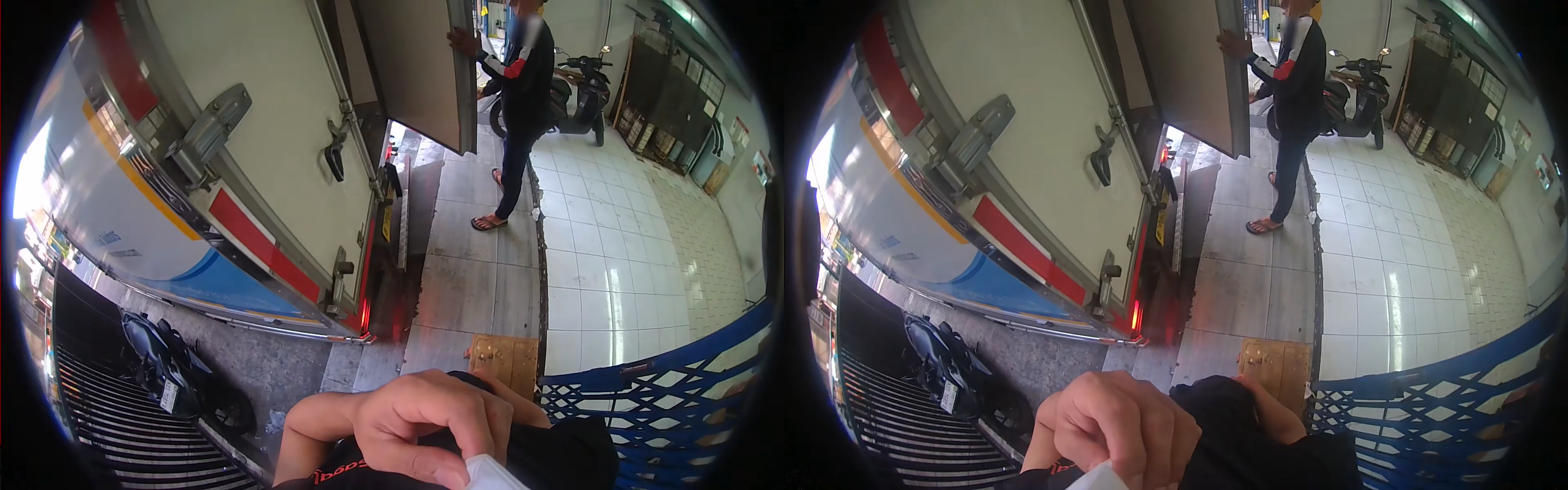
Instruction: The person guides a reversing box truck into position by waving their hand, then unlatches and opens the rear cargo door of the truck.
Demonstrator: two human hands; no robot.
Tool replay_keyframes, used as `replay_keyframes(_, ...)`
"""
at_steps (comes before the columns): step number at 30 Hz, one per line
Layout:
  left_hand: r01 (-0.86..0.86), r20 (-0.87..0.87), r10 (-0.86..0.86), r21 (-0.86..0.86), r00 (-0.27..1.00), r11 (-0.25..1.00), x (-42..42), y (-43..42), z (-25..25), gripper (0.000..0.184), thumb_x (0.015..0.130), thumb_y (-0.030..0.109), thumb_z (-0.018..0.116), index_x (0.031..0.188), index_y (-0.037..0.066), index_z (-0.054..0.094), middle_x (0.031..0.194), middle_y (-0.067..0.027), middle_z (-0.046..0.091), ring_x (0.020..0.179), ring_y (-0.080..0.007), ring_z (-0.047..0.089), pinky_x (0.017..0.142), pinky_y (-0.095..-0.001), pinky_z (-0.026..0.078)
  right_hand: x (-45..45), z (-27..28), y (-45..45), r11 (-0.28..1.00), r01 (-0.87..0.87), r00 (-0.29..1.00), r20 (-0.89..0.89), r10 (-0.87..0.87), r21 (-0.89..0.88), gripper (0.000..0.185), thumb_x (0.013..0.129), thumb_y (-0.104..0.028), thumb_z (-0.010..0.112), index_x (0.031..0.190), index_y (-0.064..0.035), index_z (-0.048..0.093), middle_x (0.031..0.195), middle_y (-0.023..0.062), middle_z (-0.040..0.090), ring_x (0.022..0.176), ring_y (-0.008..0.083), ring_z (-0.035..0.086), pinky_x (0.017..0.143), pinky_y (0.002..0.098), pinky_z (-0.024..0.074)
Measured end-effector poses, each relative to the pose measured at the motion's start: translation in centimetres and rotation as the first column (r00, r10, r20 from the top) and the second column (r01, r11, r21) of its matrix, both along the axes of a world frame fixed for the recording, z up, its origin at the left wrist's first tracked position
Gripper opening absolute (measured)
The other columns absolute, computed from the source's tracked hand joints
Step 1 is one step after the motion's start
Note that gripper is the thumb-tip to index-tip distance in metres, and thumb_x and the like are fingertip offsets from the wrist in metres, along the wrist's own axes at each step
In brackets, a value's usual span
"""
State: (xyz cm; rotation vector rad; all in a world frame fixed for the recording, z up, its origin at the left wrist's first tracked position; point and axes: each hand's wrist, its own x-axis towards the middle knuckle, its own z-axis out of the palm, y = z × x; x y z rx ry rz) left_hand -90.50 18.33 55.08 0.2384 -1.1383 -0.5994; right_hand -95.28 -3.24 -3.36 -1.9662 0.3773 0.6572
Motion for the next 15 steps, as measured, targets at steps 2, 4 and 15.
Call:
replay_keyframes(2,-0.006,0.016,0.008,-0.071,1.000,0.997,1.4,-1.1,0.0,0.014,0.079,0.009,0.055,0.077,-0.004,0.052,0.070,-0.0149,0.055,0.059,-0.0221,0.055,0.051,-0.0289,0.040,0.7,0.1,-0.8,1.000,-0.012,1.000,0.016,0.013,-0.024,0.044,0.070,-0.044,0.059,0.081,-0.0011,0.063,0.068,0.0078,0.060,0.060,0.0160,0.056,0.056,0.0294,0.0443)
replay_keyframes(4,-0.038,0.116,0.040,-0.019,0.992,0.999,3.0,-1.4,0.2,0.015,0.078,0.012,0.055,0.076,-0.003,0.053,0.071,-0.0135,0.055,0.062,-0.0214,0.053,0.056,-0.0298,0.041,1.7,0.2,-1.6,0.999,-0.026,0.999,0.037,0.028,-0.046,0.044,0.069,-0.044,0.059,0.081,-0.0012,0.063,0.068,0.0088,0.060,0.060,0.0170,0.056,0.056,0.0299,0.0446)
replay_keyframes(15,-0.279,0.079,0.298,-0.193,0.951,0.941,7.8,-5.0,0.7,0.025,0.077,0.013,0.060,0.093,-0.002,0.049,0.082,-0.0145,0.055,0.070,-0.0202,0.056,0.059,-0.0291,0.045,10.2,-4.2,-4.5,0.991,0.096,0.989,-0.105,-0.106,-0.096,0.045,0.068,-0.045,0.058,0.086,-0.0032,0.060,0.074,0.0118,0.061,0.065,0.0208,0.058,0.056,0.0331,0.0455)
